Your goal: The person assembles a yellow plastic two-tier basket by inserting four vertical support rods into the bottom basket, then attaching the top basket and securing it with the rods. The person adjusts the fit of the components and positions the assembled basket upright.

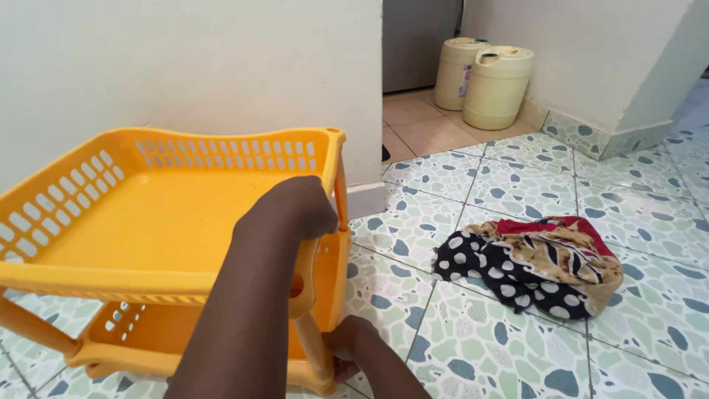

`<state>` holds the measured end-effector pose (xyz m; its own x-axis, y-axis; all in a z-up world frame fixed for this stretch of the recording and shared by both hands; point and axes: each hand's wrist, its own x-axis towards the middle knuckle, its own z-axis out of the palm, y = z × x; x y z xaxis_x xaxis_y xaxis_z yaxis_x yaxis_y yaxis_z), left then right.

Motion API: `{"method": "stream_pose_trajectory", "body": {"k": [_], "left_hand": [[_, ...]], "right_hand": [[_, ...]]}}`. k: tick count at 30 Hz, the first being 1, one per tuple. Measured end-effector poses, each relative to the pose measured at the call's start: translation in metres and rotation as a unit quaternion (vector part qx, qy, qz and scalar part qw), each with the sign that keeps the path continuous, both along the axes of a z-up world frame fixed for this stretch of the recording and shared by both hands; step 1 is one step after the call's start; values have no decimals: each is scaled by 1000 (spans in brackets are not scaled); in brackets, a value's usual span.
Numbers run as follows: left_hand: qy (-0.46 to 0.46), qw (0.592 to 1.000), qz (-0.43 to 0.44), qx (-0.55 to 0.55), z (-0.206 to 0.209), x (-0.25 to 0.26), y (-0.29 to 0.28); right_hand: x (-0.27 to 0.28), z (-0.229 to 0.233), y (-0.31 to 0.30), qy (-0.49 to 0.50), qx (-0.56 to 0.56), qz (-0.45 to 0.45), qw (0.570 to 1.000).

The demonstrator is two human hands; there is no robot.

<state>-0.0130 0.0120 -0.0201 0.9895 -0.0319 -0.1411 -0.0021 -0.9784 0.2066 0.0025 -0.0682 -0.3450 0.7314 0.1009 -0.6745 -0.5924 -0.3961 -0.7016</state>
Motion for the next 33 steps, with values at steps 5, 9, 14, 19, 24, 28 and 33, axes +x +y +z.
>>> {"method": "stream_pose_trajectory", "body": {"k": [5, 9, 14, 19, 24, 28, 33], "left_hand": [[82, 992, -43, 85, 24, -10, 12], [152, 982, -79, 75, 34, -21, 9], [157, 983, -52, 79, 37, -22, 9], [55, 993, 23, 99, 18, -12, -2], [-15, 1000, 16, 15, -3, 8, 5], [-47, 998, -28, -14, -17, 20, 13], [-172, 974, -101, -105, -19, 35, 19]], "right_hand": [[8, -64, -3, 172, 195, 106, 960], [3, -78, -14, 192, 162, 111, 962], [-9, -60, -6, 169, 185, 75, 965], [-19, -35, 5, 138, 201, 57, 968], [-26, -16, 5, 88, 172, 24, 981], [1, -15, -9, 2, 80, -66, 995], [42, -48, -40, -7, 154, -191, 969]]}}
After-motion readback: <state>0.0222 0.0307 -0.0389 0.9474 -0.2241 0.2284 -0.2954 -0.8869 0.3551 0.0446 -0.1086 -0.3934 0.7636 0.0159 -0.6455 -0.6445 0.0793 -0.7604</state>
